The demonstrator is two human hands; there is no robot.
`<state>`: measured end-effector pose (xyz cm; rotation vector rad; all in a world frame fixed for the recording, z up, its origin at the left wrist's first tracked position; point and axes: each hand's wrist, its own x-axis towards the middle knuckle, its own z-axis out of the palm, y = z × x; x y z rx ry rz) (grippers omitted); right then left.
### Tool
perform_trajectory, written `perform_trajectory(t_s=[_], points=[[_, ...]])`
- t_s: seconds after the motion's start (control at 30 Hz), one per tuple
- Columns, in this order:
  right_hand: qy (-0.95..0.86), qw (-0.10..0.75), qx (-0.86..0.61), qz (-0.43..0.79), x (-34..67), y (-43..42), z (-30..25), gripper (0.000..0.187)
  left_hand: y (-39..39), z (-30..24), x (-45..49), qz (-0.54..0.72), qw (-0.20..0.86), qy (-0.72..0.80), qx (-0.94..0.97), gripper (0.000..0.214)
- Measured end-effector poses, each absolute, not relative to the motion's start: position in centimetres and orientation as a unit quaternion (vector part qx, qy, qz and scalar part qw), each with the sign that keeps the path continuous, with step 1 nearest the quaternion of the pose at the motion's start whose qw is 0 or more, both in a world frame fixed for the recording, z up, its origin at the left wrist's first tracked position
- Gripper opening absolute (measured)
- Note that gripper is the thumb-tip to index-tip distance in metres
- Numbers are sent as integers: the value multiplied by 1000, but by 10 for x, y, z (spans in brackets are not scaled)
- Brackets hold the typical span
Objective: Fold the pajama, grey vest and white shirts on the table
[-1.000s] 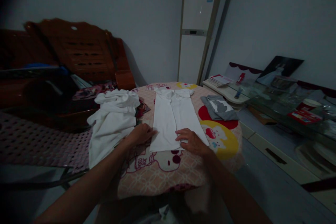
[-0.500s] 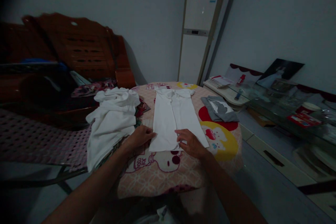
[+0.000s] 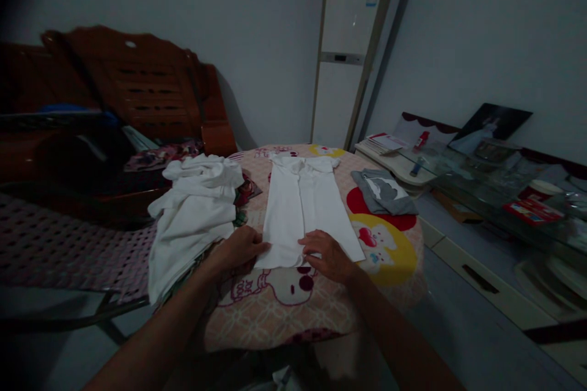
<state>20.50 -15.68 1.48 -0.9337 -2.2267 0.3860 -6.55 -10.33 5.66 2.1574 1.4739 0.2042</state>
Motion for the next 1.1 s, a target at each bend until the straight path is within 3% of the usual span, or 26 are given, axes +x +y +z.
perform_trajectory(t_s=[0.2, 0.3, 0.4, 0.53, 0.7, 0.8, 0.9, 1.0, 1.1], points=[[-859, 357, -337, 147, 203, -156, 14, 10, -106, 57, -75, 35, 296, 531, 793, 35], [-853, 360, -338, 167, 201, -157, 16, 14, -106, 62, -73, 14, 212, 550, 808, 31], [-811, 415, -353, 215, 203, -158, 21, 23, -100, 67, -63, 84, 101, 571, 810, 25], [-669, 519, -487, 213, 219, -153, 27, 27, -85, 54, -41, 201, 78, 430, 877, 49], [-500, 589, -628, 91, 255, -146, 21, 25, -80, 24, -21, 86, 82, 341, 933, 65], [-446, 525, -723, 51, 272, -149, 19, 28, -85, 27, -17, 91, 83, 345, 930, 59], [-446, 380, -810, 12, 276, -156, 25, 25, -90, 40, -7, 135, 120, 302, 936, 41], [-483, 250, -839, -14, 271, -160, 32, 28, -98, 47, 11, 142, 145, 194, 960, 28], [-518, 188, -834, -7, 264, -162, 34, 32, -105, 45, 27, 129, 127, 117, 977, 25]])
